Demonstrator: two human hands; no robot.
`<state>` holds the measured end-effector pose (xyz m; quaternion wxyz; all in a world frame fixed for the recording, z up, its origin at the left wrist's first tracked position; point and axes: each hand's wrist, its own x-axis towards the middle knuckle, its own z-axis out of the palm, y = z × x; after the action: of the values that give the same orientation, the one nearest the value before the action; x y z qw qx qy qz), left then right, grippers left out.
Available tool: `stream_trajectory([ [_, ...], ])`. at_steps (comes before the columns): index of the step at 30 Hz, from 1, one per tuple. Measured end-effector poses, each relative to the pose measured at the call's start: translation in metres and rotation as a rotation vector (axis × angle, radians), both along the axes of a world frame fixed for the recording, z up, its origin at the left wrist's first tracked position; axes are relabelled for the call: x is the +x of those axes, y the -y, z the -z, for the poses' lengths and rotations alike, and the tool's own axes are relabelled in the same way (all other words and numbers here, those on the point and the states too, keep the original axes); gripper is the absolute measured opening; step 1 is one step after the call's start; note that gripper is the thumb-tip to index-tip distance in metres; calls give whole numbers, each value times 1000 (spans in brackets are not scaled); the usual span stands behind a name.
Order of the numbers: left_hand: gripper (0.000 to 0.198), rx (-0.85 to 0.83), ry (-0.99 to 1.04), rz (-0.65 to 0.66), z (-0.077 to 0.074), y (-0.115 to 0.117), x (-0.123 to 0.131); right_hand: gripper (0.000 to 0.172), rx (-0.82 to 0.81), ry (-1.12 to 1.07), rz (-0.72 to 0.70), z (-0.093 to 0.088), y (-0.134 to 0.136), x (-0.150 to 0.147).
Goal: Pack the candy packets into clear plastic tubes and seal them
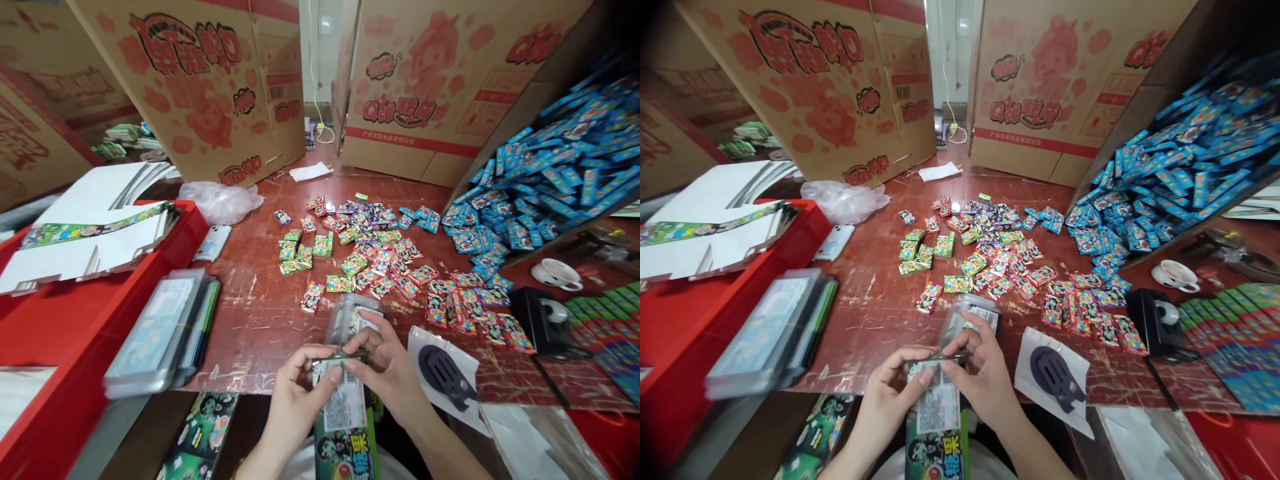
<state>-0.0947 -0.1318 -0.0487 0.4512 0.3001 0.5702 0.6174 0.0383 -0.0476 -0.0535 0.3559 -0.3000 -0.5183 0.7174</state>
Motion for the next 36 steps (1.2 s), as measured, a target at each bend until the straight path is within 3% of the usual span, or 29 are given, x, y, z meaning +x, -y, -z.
stream_trajectory([
  [8, 23, -113, 94, 13, 0, -12, -4, 57, -178, 7, 4, -3, -14, 3],
  [12, 24, -112, 9, 66, 0, -15, -2, 54, -238, 23, 4, -1, -24, 9],
  [19, 17, -24, -54, 21, 15, -13, 14, 46, 63, 65, 136, 15, 1, 19],
  [23, 21, -60, 23, 89, 16, -17, 19, 18, 280, 150, 166, 8, -12, 21],
  [26, 22, -75, -5, 111, 14, -20, 21, 9, 420, 249, 46, -9, -35, 22],
  [30, 25, -106, -57, 115, 14, -22, 24, 13, 380, 315, -202, -29, -52, 17],
  [36, 26, -98, -148, 94, 15, -24, 27, 8, 389, 397, -280, -32, -48, 12],
])
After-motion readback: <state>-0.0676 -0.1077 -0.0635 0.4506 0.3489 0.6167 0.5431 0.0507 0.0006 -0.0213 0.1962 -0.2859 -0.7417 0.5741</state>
